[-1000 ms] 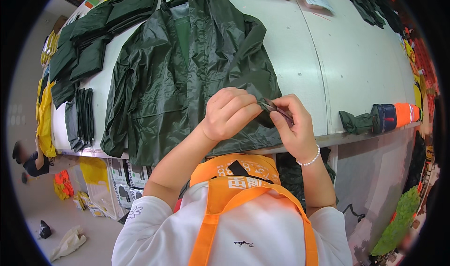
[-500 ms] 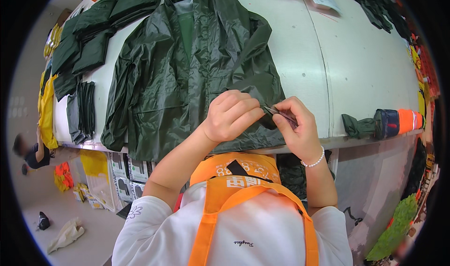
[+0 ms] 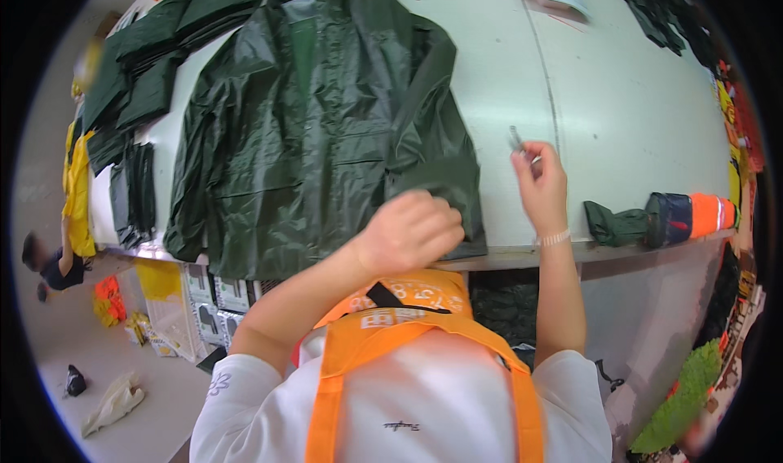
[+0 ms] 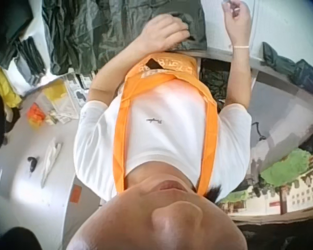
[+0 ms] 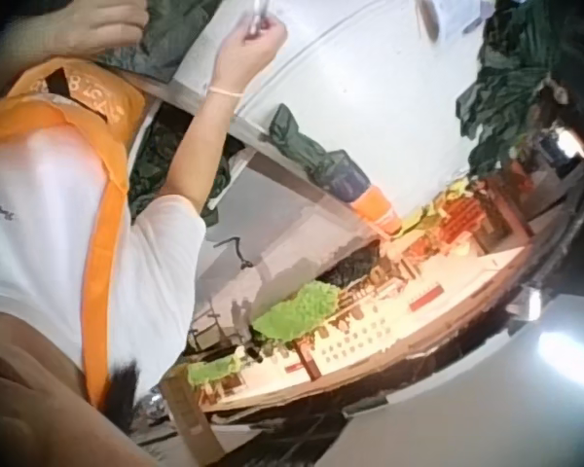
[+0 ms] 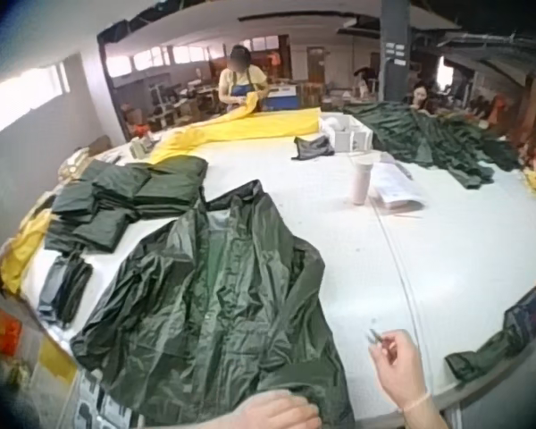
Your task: The person folds a green jacket on a white table. They smooth the fabric, fold the sleeves and body, and place the folded jacket into a plastic bag. The person then retrieves another jacket from a bin to continue the process.
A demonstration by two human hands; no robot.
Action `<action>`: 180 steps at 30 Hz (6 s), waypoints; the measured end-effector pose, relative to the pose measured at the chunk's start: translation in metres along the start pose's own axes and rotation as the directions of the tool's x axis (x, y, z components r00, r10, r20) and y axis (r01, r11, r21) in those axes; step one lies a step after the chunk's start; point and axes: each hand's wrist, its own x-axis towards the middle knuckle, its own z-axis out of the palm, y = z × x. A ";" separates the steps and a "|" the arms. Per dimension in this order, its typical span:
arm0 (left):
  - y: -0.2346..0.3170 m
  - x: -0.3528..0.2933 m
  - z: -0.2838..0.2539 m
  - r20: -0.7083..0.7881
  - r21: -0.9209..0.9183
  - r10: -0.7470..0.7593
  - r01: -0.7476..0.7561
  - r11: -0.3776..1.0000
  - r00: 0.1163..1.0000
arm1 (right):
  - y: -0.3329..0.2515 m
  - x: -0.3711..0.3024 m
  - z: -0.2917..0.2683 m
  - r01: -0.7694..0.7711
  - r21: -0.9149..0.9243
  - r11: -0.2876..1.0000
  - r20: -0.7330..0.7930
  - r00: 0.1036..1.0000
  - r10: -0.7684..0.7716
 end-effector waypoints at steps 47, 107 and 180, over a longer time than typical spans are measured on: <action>-0.075 -0.287 -0.334 -0.326 -0.938 -0.918 -0.043 0.344 -0.224 | -0.134 -0.068 0.088 0.044 -0.242 0.969 -0.405 0.903 -0.142; 0.009 -0.274 -0.067 0.513 -0.523 -0.837 0.704 -0.480 -0.190 | -0.082 -0.242 0.273 -0.876 0.452 -0.169 0.737 0.260 0.624; -0.199 -0.170 -0.155 0.339 -0.416 -0.705 0.772 0.481 0.622 | -0.108 0.275 0.350 0.747 -0.524 0.409 0.671 0.658 -0.342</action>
